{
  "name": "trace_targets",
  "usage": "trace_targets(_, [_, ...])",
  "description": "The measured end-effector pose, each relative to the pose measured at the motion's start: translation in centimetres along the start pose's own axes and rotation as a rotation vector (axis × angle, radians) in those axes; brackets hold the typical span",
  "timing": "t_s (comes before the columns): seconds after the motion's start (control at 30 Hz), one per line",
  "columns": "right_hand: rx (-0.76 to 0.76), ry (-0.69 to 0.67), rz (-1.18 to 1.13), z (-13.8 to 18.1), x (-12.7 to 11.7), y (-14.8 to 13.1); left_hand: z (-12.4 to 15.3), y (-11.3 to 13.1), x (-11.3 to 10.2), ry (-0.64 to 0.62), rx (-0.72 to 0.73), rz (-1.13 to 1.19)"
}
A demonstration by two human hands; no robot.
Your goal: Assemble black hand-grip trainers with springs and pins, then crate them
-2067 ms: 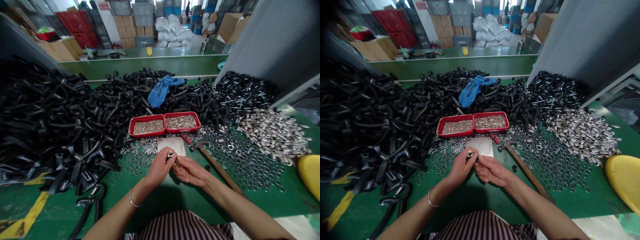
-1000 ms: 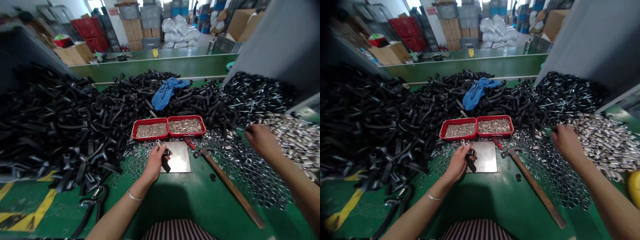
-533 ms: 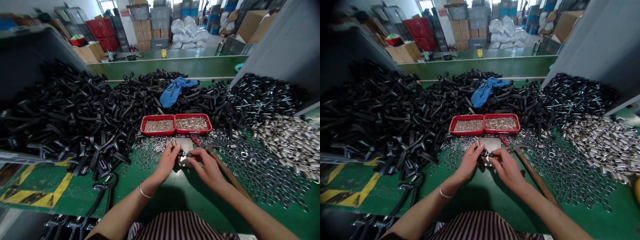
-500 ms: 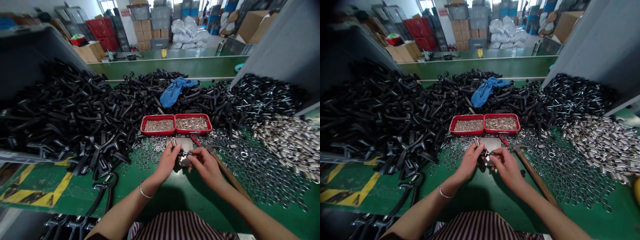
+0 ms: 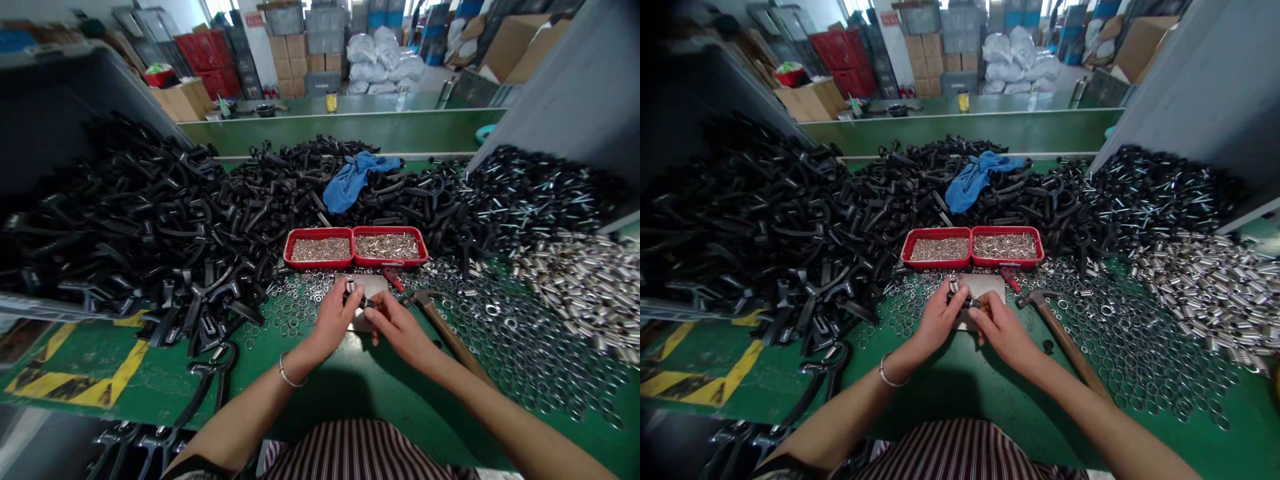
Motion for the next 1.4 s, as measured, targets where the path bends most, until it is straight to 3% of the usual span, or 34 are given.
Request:
trace_targets(0.1, [0.197,-0.213,-0.147,0.2,0.9,1.3,0.0,-0.2,0.0,-0.127,0.134,-0.023])
trace_targets(0.17, [0.274,-0.306,-0.116,0.4,1.0,1.8,0.0,-0.7,0.1,-0.165,0.129,-0.052])
trace_targets(0.33, [-0.101,0.109,0.466,-0.3,-1.5,0.3,0.0,-2.3,0.5,-0.069,-0.07,0.028])
trace_targets(0.4, [-0.064,0.009,0.395,-0.4,-1.0,0.7,0.0,-1.7,0.5,-0.042,0.019,0.064])
trace_targets(0.5, [0.141,-0.335,0.138,-0.1,0.6,1.8,0.1,-0.6,0.6,-0.068,0.219,0.041])
trace_targets(0.53, [0.149,-0.343,0.142,-0.2,0.6,1.9,0.2,-0.5,0.6,-0.073,0.239,0.024])
trace_targets(0.67, [-0.039,-0.02,0.364,-0.6,-0.9,1.3,0.2,-1.4,0.3,0.018,0.12,0.011])
trace_targets(0.7, [-0.019,-0.053,0.318,-0.5,-0.8,1.6,0.2,-1.3,0.2,0.03,0.125,0.008])
trace_targets(0.8, [0.183,-0.373,0.031,0.2,0.8,2.9,0.6,-0.6,0.5,-0.035,0.245,-0.042])
trace_targets(0.83, [0.197,-0.396,-0.003,0.3,0.9,3.0,0.6,-0.5,0.6,-0.049,0.258,-0.057])
trace_targets(0.97, [0.028,-0.094,0.157,-0.3,-0.6,1.8,0.6,-1.1,0.1,0.086,0.158,-0.058])
trace_targets(1.1, [0.12,-0.251,0.08,0.1,0.4,1.7,1.3,-0.7,0.2,0.05,0.269,-0.054])
trace_targets(1.27, [0.099,-0.166,0.071,0.7,0.1,1.5,1.5,-0.3,-0.2,0.051,0.231,-0.09])
trace_targets(1.37, [0.245,-0.309,-0.073,1.2,0.7,2.7,0.3,-0.4,0.9,-0.109,0.225,-0.244])
trace_targets(1.4, [0.251,-0.302,-0.045,1.2,0.6,3.1,-0.3,-0.7,1.6,-0.185,0.218,-0.339])
Point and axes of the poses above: each hand's wrist, its own z-axis away from the middle knuckle, its own x-axis out of the palm, y = z × x, the point moved 5 cm from there along -z, towards the middle knuckle, and after that the axes turned 2 degrees about y, right-handed, at the moved point
